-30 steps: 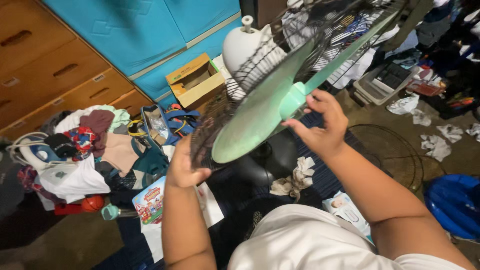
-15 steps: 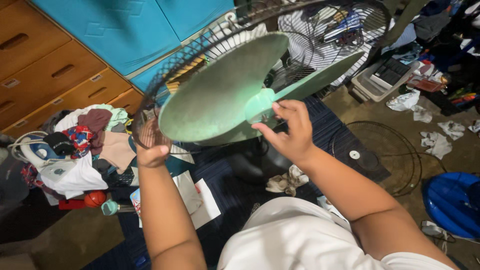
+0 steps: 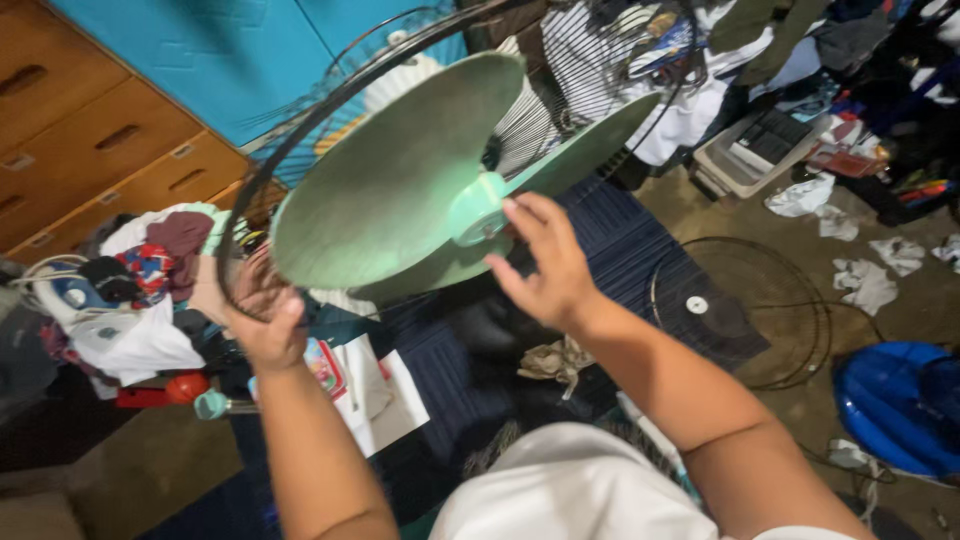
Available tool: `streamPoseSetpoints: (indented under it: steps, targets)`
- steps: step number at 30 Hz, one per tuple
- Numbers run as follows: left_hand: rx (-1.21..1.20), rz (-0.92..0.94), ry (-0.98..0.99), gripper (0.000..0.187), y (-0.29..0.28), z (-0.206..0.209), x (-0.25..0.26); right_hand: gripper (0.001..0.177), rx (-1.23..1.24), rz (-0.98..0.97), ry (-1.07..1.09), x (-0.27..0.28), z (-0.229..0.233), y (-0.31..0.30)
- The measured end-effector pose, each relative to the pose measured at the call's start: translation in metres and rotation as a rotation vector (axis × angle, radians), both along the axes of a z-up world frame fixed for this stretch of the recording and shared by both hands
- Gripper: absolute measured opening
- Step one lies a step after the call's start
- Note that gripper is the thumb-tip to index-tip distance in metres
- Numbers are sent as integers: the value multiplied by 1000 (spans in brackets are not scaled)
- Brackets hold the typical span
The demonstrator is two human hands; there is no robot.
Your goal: The person reassembles a standing electric fan by hand. They attach the fan blades to the motor hub, secure the blade nut, then fit and lock the front wire grille onto the fan head.
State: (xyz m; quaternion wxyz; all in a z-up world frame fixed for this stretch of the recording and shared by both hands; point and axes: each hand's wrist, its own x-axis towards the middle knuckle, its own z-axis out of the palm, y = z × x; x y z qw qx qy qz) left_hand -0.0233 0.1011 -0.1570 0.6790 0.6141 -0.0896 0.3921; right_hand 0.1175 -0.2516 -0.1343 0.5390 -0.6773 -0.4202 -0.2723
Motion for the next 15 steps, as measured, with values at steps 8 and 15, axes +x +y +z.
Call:
streamPoseSetpoints:
  steps: [8, 15]
  targets:
    - [28, 220, -106, 69, -33, -17, -10, 75, -30, 99, 239, -33, -116, -65]
    - [-437, -207, -329, 59, -86, -71, -41, 55, 107, 180, 846, -53, -281, -135]
